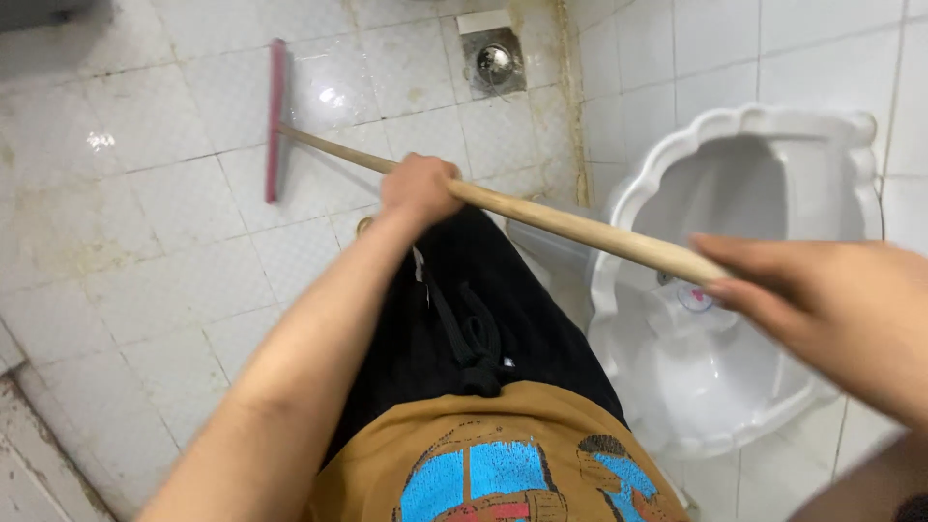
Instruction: Cleaning a tiled bathroom floor using a squeegee to push water.
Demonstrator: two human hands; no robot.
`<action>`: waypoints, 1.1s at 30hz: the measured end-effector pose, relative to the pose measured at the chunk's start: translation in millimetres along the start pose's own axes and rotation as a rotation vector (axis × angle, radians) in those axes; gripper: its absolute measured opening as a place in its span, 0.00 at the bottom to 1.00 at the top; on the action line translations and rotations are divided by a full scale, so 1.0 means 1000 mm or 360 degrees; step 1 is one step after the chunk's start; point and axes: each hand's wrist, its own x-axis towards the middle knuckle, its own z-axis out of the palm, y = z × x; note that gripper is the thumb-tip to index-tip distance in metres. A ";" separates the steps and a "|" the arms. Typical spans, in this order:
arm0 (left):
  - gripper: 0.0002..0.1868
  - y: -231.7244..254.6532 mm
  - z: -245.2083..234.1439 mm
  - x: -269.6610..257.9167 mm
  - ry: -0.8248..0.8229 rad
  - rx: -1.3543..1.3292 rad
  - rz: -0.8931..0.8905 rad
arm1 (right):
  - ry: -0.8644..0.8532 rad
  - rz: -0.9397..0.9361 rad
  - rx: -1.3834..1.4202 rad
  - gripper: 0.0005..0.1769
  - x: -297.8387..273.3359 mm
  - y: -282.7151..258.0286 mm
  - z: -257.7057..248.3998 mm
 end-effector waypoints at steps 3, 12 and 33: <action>0.09 -0.095 0.018 0.056 0.0186 0.0139 -0.0171 | 0.0309 -0.0421 -0.0282 0.22 0.017 -0.058 -0.019; 0.15 -0.082 -0.044 0.126 0.0161 0.0490 -0.0097 | 0.0095 -0.0605 0.0240 0.23 0.095 -0.079 -0.048; 0.16 0.054 -0.050 0.054 -0.0803 0.0709 0.0873 | -0.0394 0.0631 0.0775 0.28 -0.093 -0.024 0.074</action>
